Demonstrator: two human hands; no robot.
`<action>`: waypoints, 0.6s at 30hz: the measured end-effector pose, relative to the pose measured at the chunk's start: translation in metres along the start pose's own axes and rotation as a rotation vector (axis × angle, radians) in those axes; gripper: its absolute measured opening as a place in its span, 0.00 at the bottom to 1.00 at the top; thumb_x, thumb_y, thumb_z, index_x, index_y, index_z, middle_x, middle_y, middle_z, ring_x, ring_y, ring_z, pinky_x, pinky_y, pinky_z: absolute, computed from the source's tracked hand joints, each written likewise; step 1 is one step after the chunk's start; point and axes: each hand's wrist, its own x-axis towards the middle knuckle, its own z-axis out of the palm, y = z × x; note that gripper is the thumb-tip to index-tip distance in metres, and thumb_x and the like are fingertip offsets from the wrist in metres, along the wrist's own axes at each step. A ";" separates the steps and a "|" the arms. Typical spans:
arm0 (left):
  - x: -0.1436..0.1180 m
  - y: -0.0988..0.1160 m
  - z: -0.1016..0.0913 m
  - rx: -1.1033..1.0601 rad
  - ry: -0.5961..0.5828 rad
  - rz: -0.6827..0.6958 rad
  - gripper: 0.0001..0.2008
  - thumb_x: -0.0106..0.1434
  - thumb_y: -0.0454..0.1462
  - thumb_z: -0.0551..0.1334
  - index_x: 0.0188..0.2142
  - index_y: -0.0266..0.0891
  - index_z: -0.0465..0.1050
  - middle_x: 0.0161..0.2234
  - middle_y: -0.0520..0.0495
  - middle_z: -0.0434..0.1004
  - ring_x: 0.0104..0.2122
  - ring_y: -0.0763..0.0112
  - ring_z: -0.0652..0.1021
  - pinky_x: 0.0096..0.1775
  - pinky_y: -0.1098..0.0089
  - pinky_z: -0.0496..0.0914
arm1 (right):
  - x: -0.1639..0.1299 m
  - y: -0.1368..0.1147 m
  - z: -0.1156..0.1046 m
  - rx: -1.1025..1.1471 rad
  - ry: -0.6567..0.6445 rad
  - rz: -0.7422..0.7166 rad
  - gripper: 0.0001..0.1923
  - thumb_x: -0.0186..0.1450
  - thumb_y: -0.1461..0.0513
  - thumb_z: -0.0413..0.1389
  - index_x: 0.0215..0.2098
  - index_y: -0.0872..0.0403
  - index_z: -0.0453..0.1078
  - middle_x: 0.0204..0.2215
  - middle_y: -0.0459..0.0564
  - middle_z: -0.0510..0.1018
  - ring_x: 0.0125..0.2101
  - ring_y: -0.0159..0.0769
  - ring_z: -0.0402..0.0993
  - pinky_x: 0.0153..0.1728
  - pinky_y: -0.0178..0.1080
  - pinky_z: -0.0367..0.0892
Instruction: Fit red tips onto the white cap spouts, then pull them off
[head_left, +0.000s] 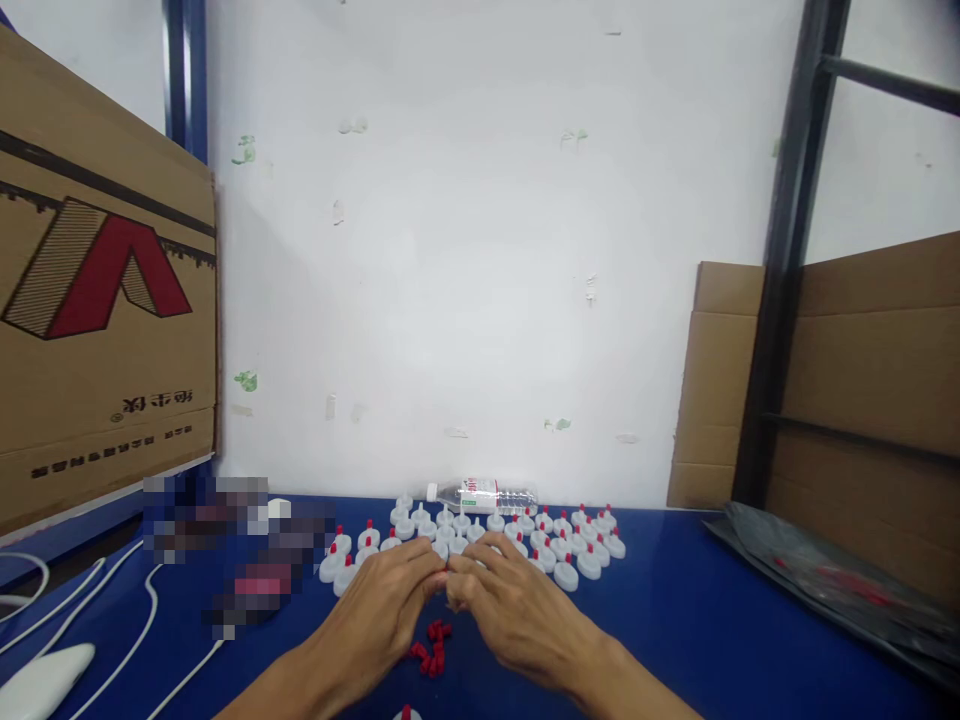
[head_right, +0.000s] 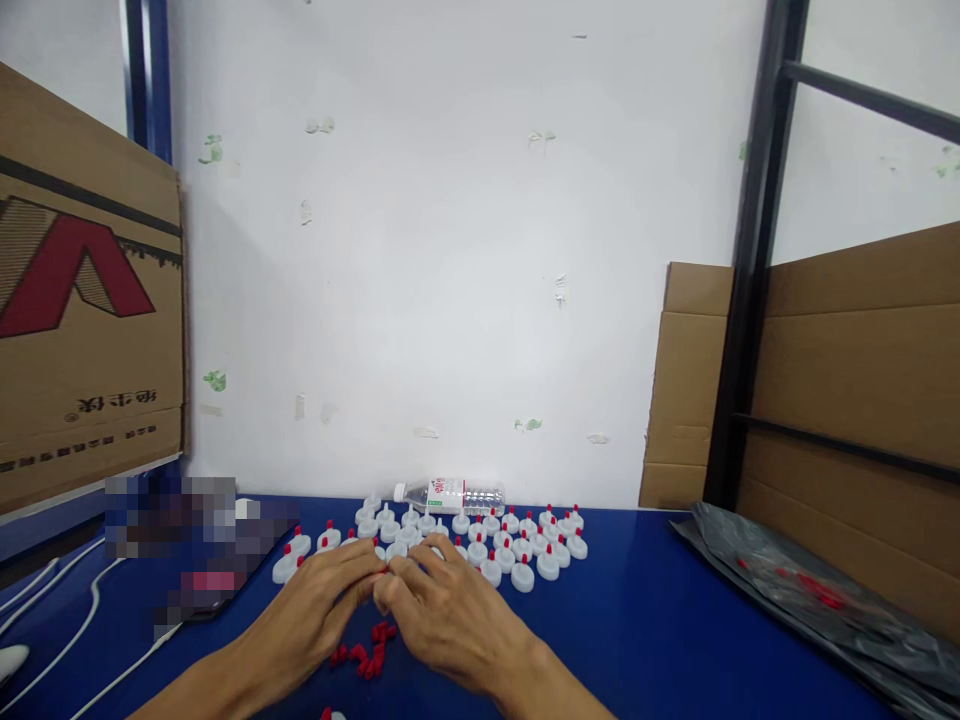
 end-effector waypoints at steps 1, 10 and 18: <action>-0.001 0.001 -0.001 -0.012 -0.018 -0.020 0.18 0.75 0.34 0.47 0.33 0.40 0.72 0.31 0.48 0.75 0.30 0.67 0.76 0.34 0.70 0.66 | 0.000 -0.001 0.000 -0.007 -0.006 -0.003 0.10 0.74 0.72 0.45 0.41 0.55 0.65 0.36 0.49 0.77 0.36 0.38 0.73 0.45 0.44 0.66; -0.007 0.005 0.012 -0.079 -0.038 -0.175 0.18 0.74 0.37 0.46 0.31 0.40 0.69 0.30 0.48 0.76 0.30 0.64 0.75 0.36 0.67 0.66 | 0.001 -0.006 0.003 -0.103 -0.008 -0.028 0.07 0.75 0.68 0.50 0.40 0.54 0.67 0.34 0.47 0.77 0.35 0.37 0.73 0.47 0.42 0.66; -0.005 0.010 0.011 -0.106 -0.023 -0.278 0.20 0.72 0.42 0.46 0.27 0.41 0.66 0.28 0.47 0.76 0.30 0.62 0.75 0.35 0.66 0.65 | 0.002 -0.014 0.002 -0.138 -0.003 -0.013 0.06 0.73 0.69 0.51 0.39 0.54 0.67 0.32 0.47 0.77 0.35 0.37 0.74 0.47 0.42 0.66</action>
